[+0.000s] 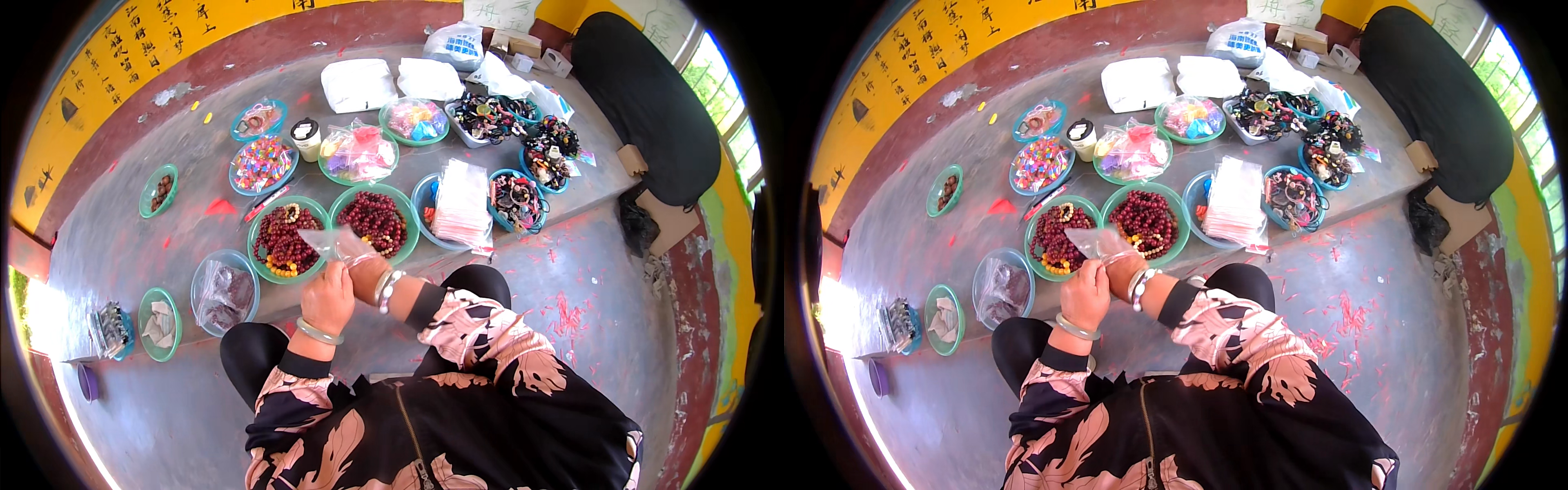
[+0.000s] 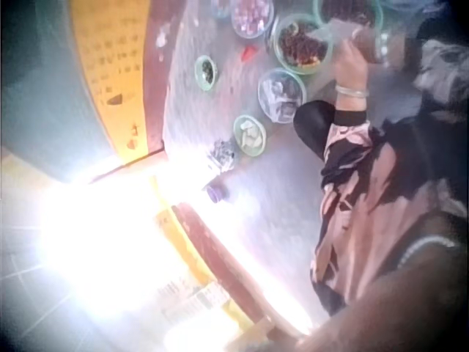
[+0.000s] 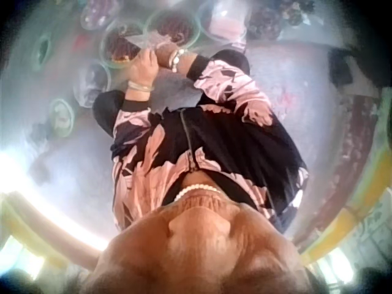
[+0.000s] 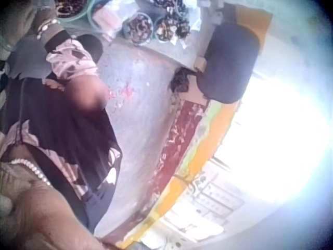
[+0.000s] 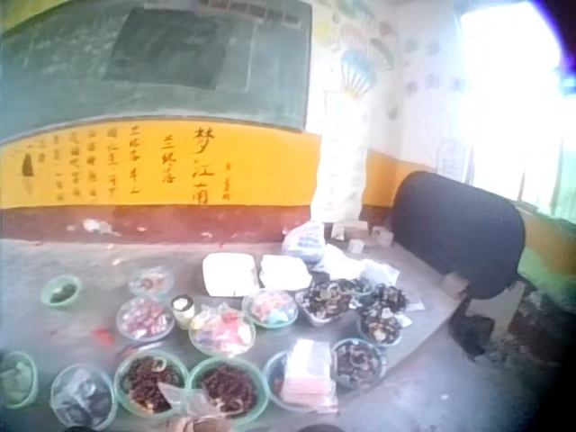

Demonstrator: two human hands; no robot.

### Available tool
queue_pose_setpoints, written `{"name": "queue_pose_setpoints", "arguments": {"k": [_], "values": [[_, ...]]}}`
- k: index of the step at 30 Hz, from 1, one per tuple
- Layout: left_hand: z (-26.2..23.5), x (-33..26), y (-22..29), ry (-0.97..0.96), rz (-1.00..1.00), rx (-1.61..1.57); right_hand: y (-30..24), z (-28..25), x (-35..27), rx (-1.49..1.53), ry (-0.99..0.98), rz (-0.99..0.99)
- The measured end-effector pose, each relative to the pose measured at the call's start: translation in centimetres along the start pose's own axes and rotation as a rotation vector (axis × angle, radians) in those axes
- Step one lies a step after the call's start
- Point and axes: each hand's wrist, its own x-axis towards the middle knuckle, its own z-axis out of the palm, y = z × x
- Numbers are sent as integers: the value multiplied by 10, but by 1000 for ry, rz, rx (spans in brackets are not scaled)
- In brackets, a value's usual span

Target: The person sits on the floor and packs beaded bracelets from green bowls into small clear plastic bags. They repeatedly pick up a bracelet, place it into a bag, and set the bag aside on the floor.

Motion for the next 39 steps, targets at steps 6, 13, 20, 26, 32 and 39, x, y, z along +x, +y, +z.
{"name": "queue_pose_setpoints", "arguments": {"k": [6, 13, 20, 26, 32, 39], "values": [[2, 1, -3, -52, 2, 91, 8, 5, -2, 63, -44, 149], [7, -2, -7, -136, 20, 105, -11, -24, -9, -87, -453, 123], [4, -3, -7, -140, 2, 54, -23, -63, -5, 137, -681, 210], [5, -5, -20, -291, -38, 86, -12, -20, -19, 63, -588, 44], [-18, 19, -31, -421, -185, 259, -7, -24, -19, 329, -76, -141], [-29, 60, -63, -497, -241, 228, 73, -56, 1, 342, 442, 230]]}}
